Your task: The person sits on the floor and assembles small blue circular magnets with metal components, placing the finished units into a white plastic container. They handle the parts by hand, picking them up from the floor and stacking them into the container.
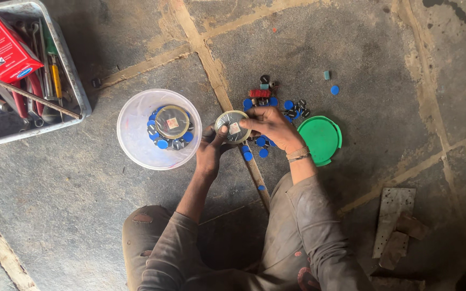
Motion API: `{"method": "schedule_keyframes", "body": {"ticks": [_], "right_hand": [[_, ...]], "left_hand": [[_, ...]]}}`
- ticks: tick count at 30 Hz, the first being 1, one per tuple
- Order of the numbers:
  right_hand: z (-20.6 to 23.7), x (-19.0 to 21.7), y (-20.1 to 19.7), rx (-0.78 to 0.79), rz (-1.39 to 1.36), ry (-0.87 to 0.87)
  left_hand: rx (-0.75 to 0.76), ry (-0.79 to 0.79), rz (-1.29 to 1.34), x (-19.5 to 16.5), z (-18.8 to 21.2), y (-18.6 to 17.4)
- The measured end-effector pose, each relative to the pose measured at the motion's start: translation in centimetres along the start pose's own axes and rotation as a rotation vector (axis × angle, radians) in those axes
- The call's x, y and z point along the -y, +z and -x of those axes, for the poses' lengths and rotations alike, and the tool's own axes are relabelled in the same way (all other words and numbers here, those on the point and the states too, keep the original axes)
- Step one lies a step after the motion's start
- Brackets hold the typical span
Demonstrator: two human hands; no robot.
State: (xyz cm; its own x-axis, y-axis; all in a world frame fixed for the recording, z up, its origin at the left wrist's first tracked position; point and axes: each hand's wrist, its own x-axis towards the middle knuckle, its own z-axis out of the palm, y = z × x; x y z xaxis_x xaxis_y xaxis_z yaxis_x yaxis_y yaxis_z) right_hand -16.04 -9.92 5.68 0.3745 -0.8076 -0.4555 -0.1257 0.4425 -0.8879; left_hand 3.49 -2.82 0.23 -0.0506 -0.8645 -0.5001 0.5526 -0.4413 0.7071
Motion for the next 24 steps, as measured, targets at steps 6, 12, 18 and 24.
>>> {"method": "schedule_keyframes", "body": {"ticks": [6, 12, 18, 24], "right_hand": [[0.1, 0.2, 0.3, -0.015, 0.022, 0.050], [0.2, 0.3, 0.2, 0.053, -0.087, -0.023], [0.3, 0.9, 2.0, -0.081, -0.506, -0.319], [1.7, 3.0, 7.0, 0.174, -0.176, -0.441]], "left_hand": [[0.030, -0.122, 0.189, -0.2, 0.1, -0.2], [0.112, -0.144, 0.208, -1.8, 1.0, 0.5], [0.017, -0.131, 0.182, 0.6, -0.1, -0.5], [-0.016, 0.004, -0.038, 4.6, -1.3, -2.3]]}}
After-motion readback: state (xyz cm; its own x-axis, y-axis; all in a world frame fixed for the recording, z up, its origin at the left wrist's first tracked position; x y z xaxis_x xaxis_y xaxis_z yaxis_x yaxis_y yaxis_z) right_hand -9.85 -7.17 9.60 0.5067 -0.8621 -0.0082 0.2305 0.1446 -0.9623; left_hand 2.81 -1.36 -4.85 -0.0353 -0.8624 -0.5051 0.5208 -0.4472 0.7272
